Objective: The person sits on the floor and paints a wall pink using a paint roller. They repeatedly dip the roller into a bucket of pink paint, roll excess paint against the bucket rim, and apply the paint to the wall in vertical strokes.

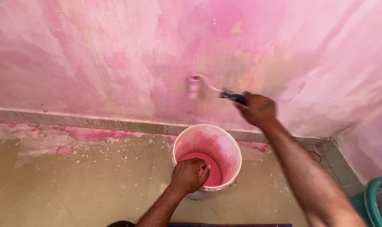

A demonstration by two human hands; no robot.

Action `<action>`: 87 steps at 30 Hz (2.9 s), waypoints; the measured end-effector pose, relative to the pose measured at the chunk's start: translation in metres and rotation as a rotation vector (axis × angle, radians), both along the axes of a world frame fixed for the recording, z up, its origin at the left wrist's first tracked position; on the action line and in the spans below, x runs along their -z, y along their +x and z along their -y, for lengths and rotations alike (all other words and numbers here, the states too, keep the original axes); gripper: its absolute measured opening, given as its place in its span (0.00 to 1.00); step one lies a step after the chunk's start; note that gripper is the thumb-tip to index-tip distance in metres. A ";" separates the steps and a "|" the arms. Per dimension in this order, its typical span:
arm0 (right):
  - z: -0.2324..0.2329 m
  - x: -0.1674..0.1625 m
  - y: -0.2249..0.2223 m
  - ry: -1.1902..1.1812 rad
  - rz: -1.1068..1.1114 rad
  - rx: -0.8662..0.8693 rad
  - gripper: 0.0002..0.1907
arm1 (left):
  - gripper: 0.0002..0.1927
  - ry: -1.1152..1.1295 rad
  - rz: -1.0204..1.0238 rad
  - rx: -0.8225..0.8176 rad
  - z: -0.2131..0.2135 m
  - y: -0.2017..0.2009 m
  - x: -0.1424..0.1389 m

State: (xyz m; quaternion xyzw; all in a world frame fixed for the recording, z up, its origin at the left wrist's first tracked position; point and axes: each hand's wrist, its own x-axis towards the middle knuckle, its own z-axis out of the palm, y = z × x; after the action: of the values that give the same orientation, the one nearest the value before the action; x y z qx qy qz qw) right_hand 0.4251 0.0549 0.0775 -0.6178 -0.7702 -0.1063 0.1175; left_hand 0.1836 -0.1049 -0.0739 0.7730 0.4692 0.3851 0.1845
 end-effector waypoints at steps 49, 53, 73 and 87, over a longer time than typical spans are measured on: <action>0.040 -0.105 0.206 0.028 0.183 0.606 0.31 | 0.15 0.000 -0.042 -0.003 -0.003 0.000 0.005; 0.043 -0.106 0.217 0.098 0.214 0.565 0.31 | 0.15 -0.002 -0.036 -0.010 -0.004 0.001 0.004; -0.004 -0.057 -0.077 0.070 -0.312 0.037 0.24 | 0.15 -0.016 -0.034 0.014 -0.001 -0.002 -0.001; 0.053 0.010 0.227 -0.021 0.029 0.596 0.34 | 0.15 -0.013 -0.053 -0.015 -0.003 0.000 0.003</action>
State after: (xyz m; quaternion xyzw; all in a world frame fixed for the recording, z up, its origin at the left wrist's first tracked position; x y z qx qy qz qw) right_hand 0.6525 0.0019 0.0678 -0.8164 -0.5574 -0.1369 0.0639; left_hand 0.1839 -0.1017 -0.0769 0.7782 0.4822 0.3627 0.1742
